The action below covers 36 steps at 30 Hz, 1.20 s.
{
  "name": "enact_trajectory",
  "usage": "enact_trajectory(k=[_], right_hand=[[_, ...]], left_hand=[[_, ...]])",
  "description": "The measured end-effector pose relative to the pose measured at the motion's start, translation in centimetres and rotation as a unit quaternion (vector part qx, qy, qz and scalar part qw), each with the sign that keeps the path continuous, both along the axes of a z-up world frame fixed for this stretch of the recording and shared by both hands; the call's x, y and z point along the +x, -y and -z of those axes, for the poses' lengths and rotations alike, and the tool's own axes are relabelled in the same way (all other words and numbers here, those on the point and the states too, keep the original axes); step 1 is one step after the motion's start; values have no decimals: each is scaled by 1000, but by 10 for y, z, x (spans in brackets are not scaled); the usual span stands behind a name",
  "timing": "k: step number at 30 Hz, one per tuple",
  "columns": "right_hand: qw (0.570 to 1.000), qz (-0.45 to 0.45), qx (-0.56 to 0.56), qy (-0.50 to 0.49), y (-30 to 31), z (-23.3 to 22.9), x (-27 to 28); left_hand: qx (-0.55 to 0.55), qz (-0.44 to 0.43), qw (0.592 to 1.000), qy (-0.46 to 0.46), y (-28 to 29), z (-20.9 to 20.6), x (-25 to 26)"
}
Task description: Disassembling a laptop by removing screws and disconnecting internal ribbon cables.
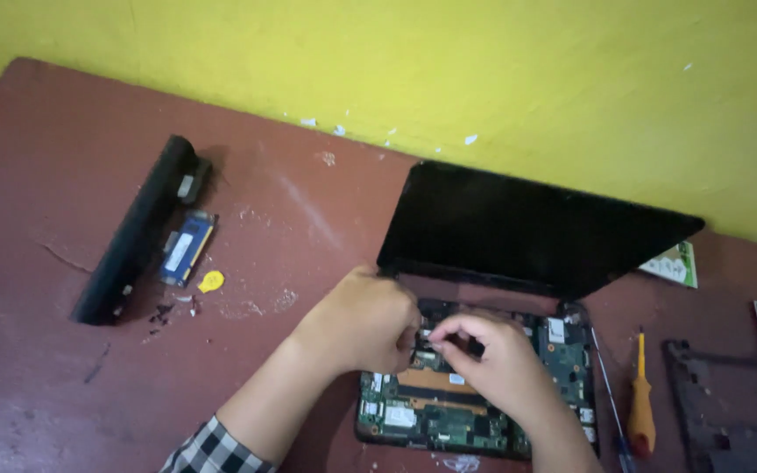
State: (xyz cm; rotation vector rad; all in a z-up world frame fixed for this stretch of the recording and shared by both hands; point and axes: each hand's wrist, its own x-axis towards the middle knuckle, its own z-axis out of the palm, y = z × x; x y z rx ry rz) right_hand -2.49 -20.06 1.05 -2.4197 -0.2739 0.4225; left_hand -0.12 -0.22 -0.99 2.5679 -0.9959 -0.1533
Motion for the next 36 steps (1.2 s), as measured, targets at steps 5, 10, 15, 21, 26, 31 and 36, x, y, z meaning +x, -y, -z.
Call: enact_trajectory(k=[5, 10, 15, 21, 26, 31, 36], right_hand=[[998, -30, -54, -23, 0, -8, 1], [997, -28, -70, -33, -1, -9, -1], [999, -40, -14, 20, 1, 0, -1], [999, -25, -36, 21, 2, 2, -1], [999, -24, -28, 13, 1, -4, -1], [999, -29, -14, 23, 4, 0, 1], [996, -80, 17, 46, 5, 2, 0]], left_hand=[[37, -8, 996, -76, 2, -14, -1], [32, -5, 996, -82, 1, -13, -5], [20, -5, 998, -63, 1, -11, -4], [-4, 0, 1000, -1, 2, -3, -7], [5, -11, 1000, 21, 6, -2, -12], [20, -57, 998, -15, 12, -1, -16], [74, -86, 993, -10, 17, 4, -20]])
